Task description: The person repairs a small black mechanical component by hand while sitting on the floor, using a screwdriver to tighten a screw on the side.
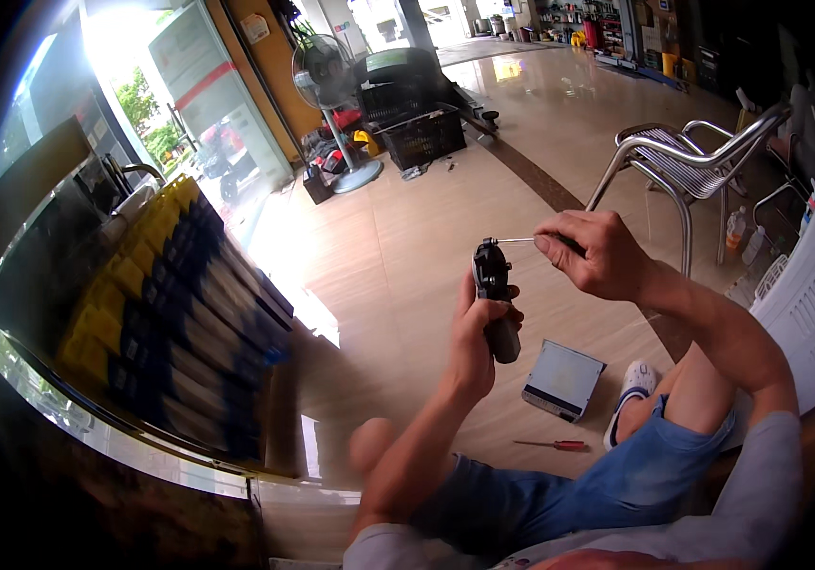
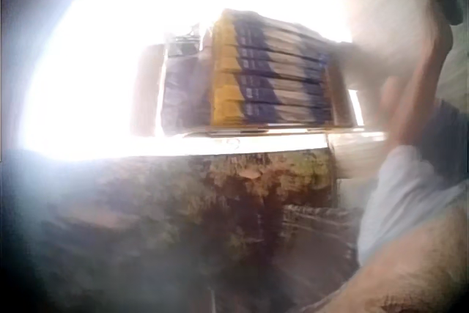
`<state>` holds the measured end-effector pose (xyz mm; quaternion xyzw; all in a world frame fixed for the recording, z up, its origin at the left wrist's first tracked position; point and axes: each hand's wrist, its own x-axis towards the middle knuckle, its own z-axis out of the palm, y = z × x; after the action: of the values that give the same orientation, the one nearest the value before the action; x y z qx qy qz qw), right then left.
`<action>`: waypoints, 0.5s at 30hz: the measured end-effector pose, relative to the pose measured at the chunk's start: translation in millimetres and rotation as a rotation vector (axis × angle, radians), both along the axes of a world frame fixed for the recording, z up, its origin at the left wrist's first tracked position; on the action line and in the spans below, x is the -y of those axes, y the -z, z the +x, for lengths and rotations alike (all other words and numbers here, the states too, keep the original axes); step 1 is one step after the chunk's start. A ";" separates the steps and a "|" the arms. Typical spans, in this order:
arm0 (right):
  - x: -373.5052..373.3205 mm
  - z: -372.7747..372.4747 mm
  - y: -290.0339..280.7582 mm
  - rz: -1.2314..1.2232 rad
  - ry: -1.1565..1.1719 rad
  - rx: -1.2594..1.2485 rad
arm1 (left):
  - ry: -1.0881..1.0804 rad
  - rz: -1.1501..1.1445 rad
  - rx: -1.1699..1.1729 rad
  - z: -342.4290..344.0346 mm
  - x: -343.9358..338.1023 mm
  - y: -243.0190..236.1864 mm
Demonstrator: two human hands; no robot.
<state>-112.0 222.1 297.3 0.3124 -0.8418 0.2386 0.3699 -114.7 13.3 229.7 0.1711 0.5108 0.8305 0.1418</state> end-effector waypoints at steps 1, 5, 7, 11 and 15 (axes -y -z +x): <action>-1.8 -3.7 -4.9 -0.007 -0.009 0.027 | 0.006 0.014 0.023 0.1 -0.6 -1.1; -7.9 -13.6 -15.6 -0.065 -0.002 0.072 | 0.020 0.051 0.062 0.2 -9.6 -4.6; -13.9 -19.7 -10.7 -0.115 0.002 0.055 | 0.035 0.040 0.065 -1.9 -12.3 0.4; -18.3 -16.2 -0.1 -0.203 -0.041 0.167 | 0.035 0.006 0.079 -8.4 -12.4 7.7; -27.3 -26.2 20.0 -0.285 -0.132 0.084 | 0.052 -0.023 0.066 -3.5 -17.7 -1.3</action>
<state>-138.3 249.4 277.4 0.3009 -0.7919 0.3922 0.3584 -118.2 31.0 231.0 0.1550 0.5106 0.8260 0.1819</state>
